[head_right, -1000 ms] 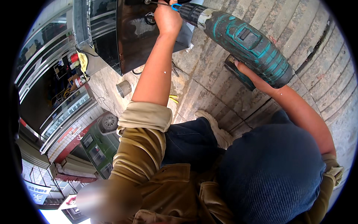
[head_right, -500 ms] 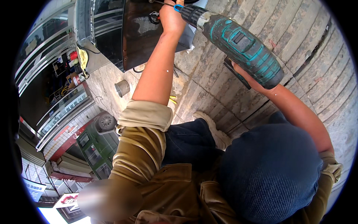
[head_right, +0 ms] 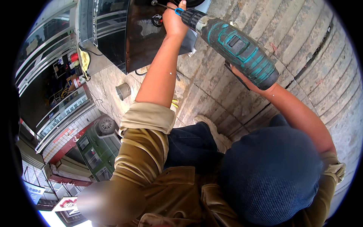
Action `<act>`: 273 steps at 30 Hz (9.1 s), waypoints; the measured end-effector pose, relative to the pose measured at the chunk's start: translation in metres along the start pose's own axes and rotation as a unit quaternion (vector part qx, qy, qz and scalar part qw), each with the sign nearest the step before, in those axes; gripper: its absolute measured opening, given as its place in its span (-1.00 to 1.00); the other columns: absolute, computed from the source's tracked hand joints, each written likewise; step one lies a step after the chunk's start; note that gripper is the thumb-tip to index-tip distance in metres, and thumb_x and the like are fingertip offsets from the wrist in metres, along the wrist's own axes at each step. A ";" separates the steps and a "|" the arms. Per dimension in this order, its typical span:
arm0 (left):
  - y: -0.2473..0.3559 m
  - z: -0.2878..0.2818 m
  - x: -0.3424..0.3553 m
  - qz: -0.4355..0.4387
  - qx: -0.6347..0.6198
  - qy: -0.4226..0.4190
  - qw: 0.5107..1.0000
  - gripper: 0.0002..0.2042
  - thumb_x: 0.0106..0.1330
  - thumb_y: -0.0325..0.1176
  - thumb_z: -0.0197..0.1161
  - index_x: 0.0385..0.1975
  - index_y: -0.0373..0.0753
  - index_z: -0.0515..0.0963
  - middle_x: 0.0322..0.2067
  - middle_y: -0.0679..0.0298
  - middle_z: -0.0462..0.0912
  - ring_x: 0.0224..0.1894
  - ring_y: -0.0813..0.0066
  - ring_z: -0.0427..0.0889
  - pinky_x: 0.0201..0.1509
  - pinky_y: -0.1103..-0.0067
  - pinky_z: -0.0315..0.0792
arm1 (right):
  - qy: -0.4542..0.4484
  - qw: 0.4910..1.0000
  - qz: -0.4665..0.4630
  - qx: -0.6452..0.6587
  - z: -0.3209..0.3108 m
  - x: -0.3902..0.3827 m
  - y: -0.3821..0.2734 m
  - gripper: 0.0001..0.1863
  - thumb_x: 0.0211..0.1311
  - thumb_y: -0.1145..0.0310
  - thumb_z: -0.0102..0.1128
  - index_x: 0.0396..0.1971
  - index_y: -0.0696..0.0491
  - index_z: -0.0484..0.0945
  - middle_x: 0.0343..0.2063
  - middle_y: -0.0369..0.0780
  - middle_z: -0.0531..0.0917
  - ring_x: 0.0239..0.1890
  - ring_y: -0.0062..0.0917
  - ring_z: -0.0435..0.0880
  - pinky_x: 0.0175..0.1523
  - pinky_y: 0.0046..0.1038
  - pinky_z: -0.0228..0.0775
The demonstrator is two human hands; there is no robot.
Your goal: The person kneels on the ground and uses a cordless drill to install a black circular electrical fixture into a wall cavity. They align the fixture, insert screws, and tighten them to secure the unit.
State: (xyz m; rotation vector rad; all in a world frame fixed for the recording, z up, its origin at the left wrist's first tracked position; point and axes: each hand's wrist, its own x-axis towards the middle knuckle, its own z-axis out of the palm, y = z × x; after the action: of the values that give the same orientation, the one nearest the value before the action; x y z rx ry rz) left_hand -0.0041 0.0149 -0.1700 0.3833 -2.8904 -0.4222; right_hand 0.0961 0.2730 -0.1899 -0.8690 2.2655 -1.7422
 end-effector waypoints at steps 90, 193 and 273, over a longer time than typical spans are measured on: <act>-0.001 -0.172 0.069 0.421 0.039 -0.146 0.895 -0.49 0.44 -0.15 -0.27 0.24 -0.42 0.18 0.28 -0.08 0.14 0.34 0.06 0.10 0.37 0.37 -0.03 | 0.003 0.921 0.168 0.351 0.044 0.026 -0.024 -0.75 0.24 0.33 -0.05 -0.25 0.18 0.50 -0.44 -0.22 0.38 -0.34 -0.49 0.44 -0.21 -0.52 0.28; 0.019 -0.175 0.060 0.303 0.143 -0.184 0.924 -0.47 0.38 -0.23 -0.27 0.30 -0.38 0.03 0.29 -0.12 0.07 0.34 -0.07 0.07 0.38 0.20 -0.07 | 0.182 0.793 0.389 0.431 -0.175 0.058 0.095 -0.81 0.18 0.33 0.25 -0.35 0.16 0.58 -0.48 -0.27 0.63 -0.52 -0.64 0.51 -0.30 -0.59 0.39; 0.161 -0.057 -0.082 -0.070 -0.176 -0.357 0.915 -0.43 0.09 -0.42 0.35 0.08 -0.43 0.25 -0.02 0.03 0.43 -0.15 0.30 0.55 -0.03 0.45 0.45 | 0.102 0.783 0.421 0.446 -0.082 0.141 0.122 -0.82 0.13 0.32 0.26 -0.38 0.10 0.52 -0.56 -0.36 0.51 -0.54 -0.69 0.44 -0.35 -0.60 0.31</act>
State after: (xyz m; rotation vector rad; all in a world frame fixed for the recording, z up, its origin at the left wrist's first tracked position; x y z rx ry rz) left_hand 0.0504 0.1721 -0.0797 0.4458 -3.3574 -1.3335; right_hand -0.0993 0.2860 -0.2457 0.4776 1.1953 -2.0373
